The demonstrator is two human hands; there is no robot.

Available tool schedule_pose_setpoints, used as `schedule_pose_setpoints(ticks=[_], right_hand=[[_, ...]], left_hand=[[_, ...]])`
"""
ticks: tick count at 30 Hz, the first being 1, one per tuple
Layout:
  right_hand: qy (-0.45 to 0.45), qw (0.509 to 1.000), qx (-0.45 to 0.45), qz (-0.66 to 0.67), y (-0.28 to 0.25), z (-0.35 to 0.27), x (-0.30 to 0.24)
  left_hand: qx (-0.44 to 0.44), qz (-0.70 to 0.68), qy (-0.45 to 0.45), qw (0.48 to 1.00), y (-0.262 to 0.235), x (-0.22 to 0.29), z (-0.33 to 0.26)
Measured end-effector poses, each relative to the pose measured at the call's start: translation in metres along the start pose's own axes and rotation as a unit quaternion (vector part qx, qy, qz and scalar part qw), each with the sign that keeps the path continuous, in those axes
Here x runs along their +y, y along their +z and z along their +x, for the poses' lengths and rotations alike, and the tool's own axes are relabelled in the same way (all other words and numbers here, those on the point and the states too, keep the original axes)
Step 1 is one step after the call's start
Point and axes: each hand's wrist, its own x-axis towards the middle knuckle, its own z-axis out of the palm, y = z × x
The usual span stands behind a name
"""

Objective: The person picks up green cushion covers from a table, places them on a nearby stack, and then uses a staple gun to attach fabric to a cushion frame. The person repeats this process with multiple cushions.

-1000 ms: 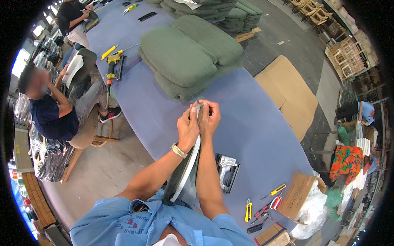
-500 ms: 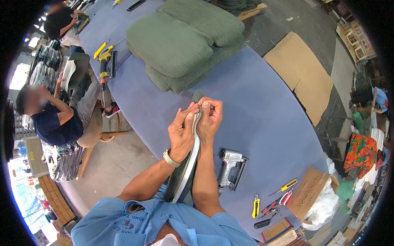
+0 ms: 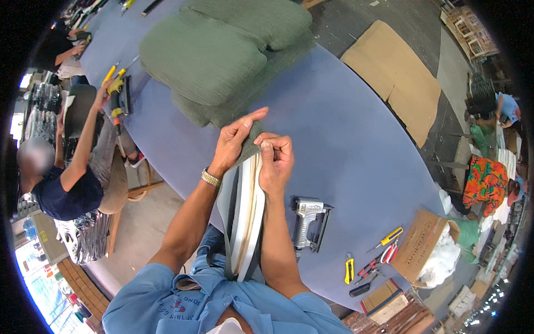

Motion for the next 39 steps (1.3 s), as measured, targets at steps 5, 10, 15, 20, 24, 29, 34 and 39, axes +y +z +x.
schedule_pose_setpoints(ticks=[5, 10, 15, 20, 24, 29, 34, 39], right_hand=[[0.007, 1.0, 0.024, 0.014, -0.008, -0.003, -0.001], [0.02, 0.996, 0.036, -0.074, -0.03, -0.003, -0.019], [0.059, 0.937, 0.093, -0.333, -0.094, -0.065, -0.073], [0.241, 0.726, 0.041, -0.642, -0.171, -0.164, -0.083], [0.236, 0.745, 0.081, -0.618, -0.161, -0.179, -0.057], [0.18, 0.62, 0.022, -0.764, -0.168, -0.188, -0.039], [0.319, 0.822, 0.061, -0.467, -0.17, -0.119, -0.108], [0.325, 0.86, 0.068, -0.387, -0.106, -0.017, -0.184]], left_hand=[[-0.008, 0.057, 0.041, 0.998, 0.011, 0.004, -0.002], [-0.026, 0.114, 0.023, 0.993, 0.027, 0.006, -0.005], [-0.03, 0.15, 0.036, 0.988, 0.023, 0.012, -0.009], [-0.044, 0.157, 0.053, 0.985, 0.021, 0.013, -0.011], [-0.046, 0.148, 0.059, 0.986, 0.021, 0.01, -0.012], [-0.066, 0.126, 0.064, 0.988, 0.018, 0.009, -0.009], [-0.065, 0.115, 0.062, 0.989, 0.019, 0.005, -0.011], [-0.065, 0.104, 0.065, 0.99, 0.02, 0.001, -0.013]])
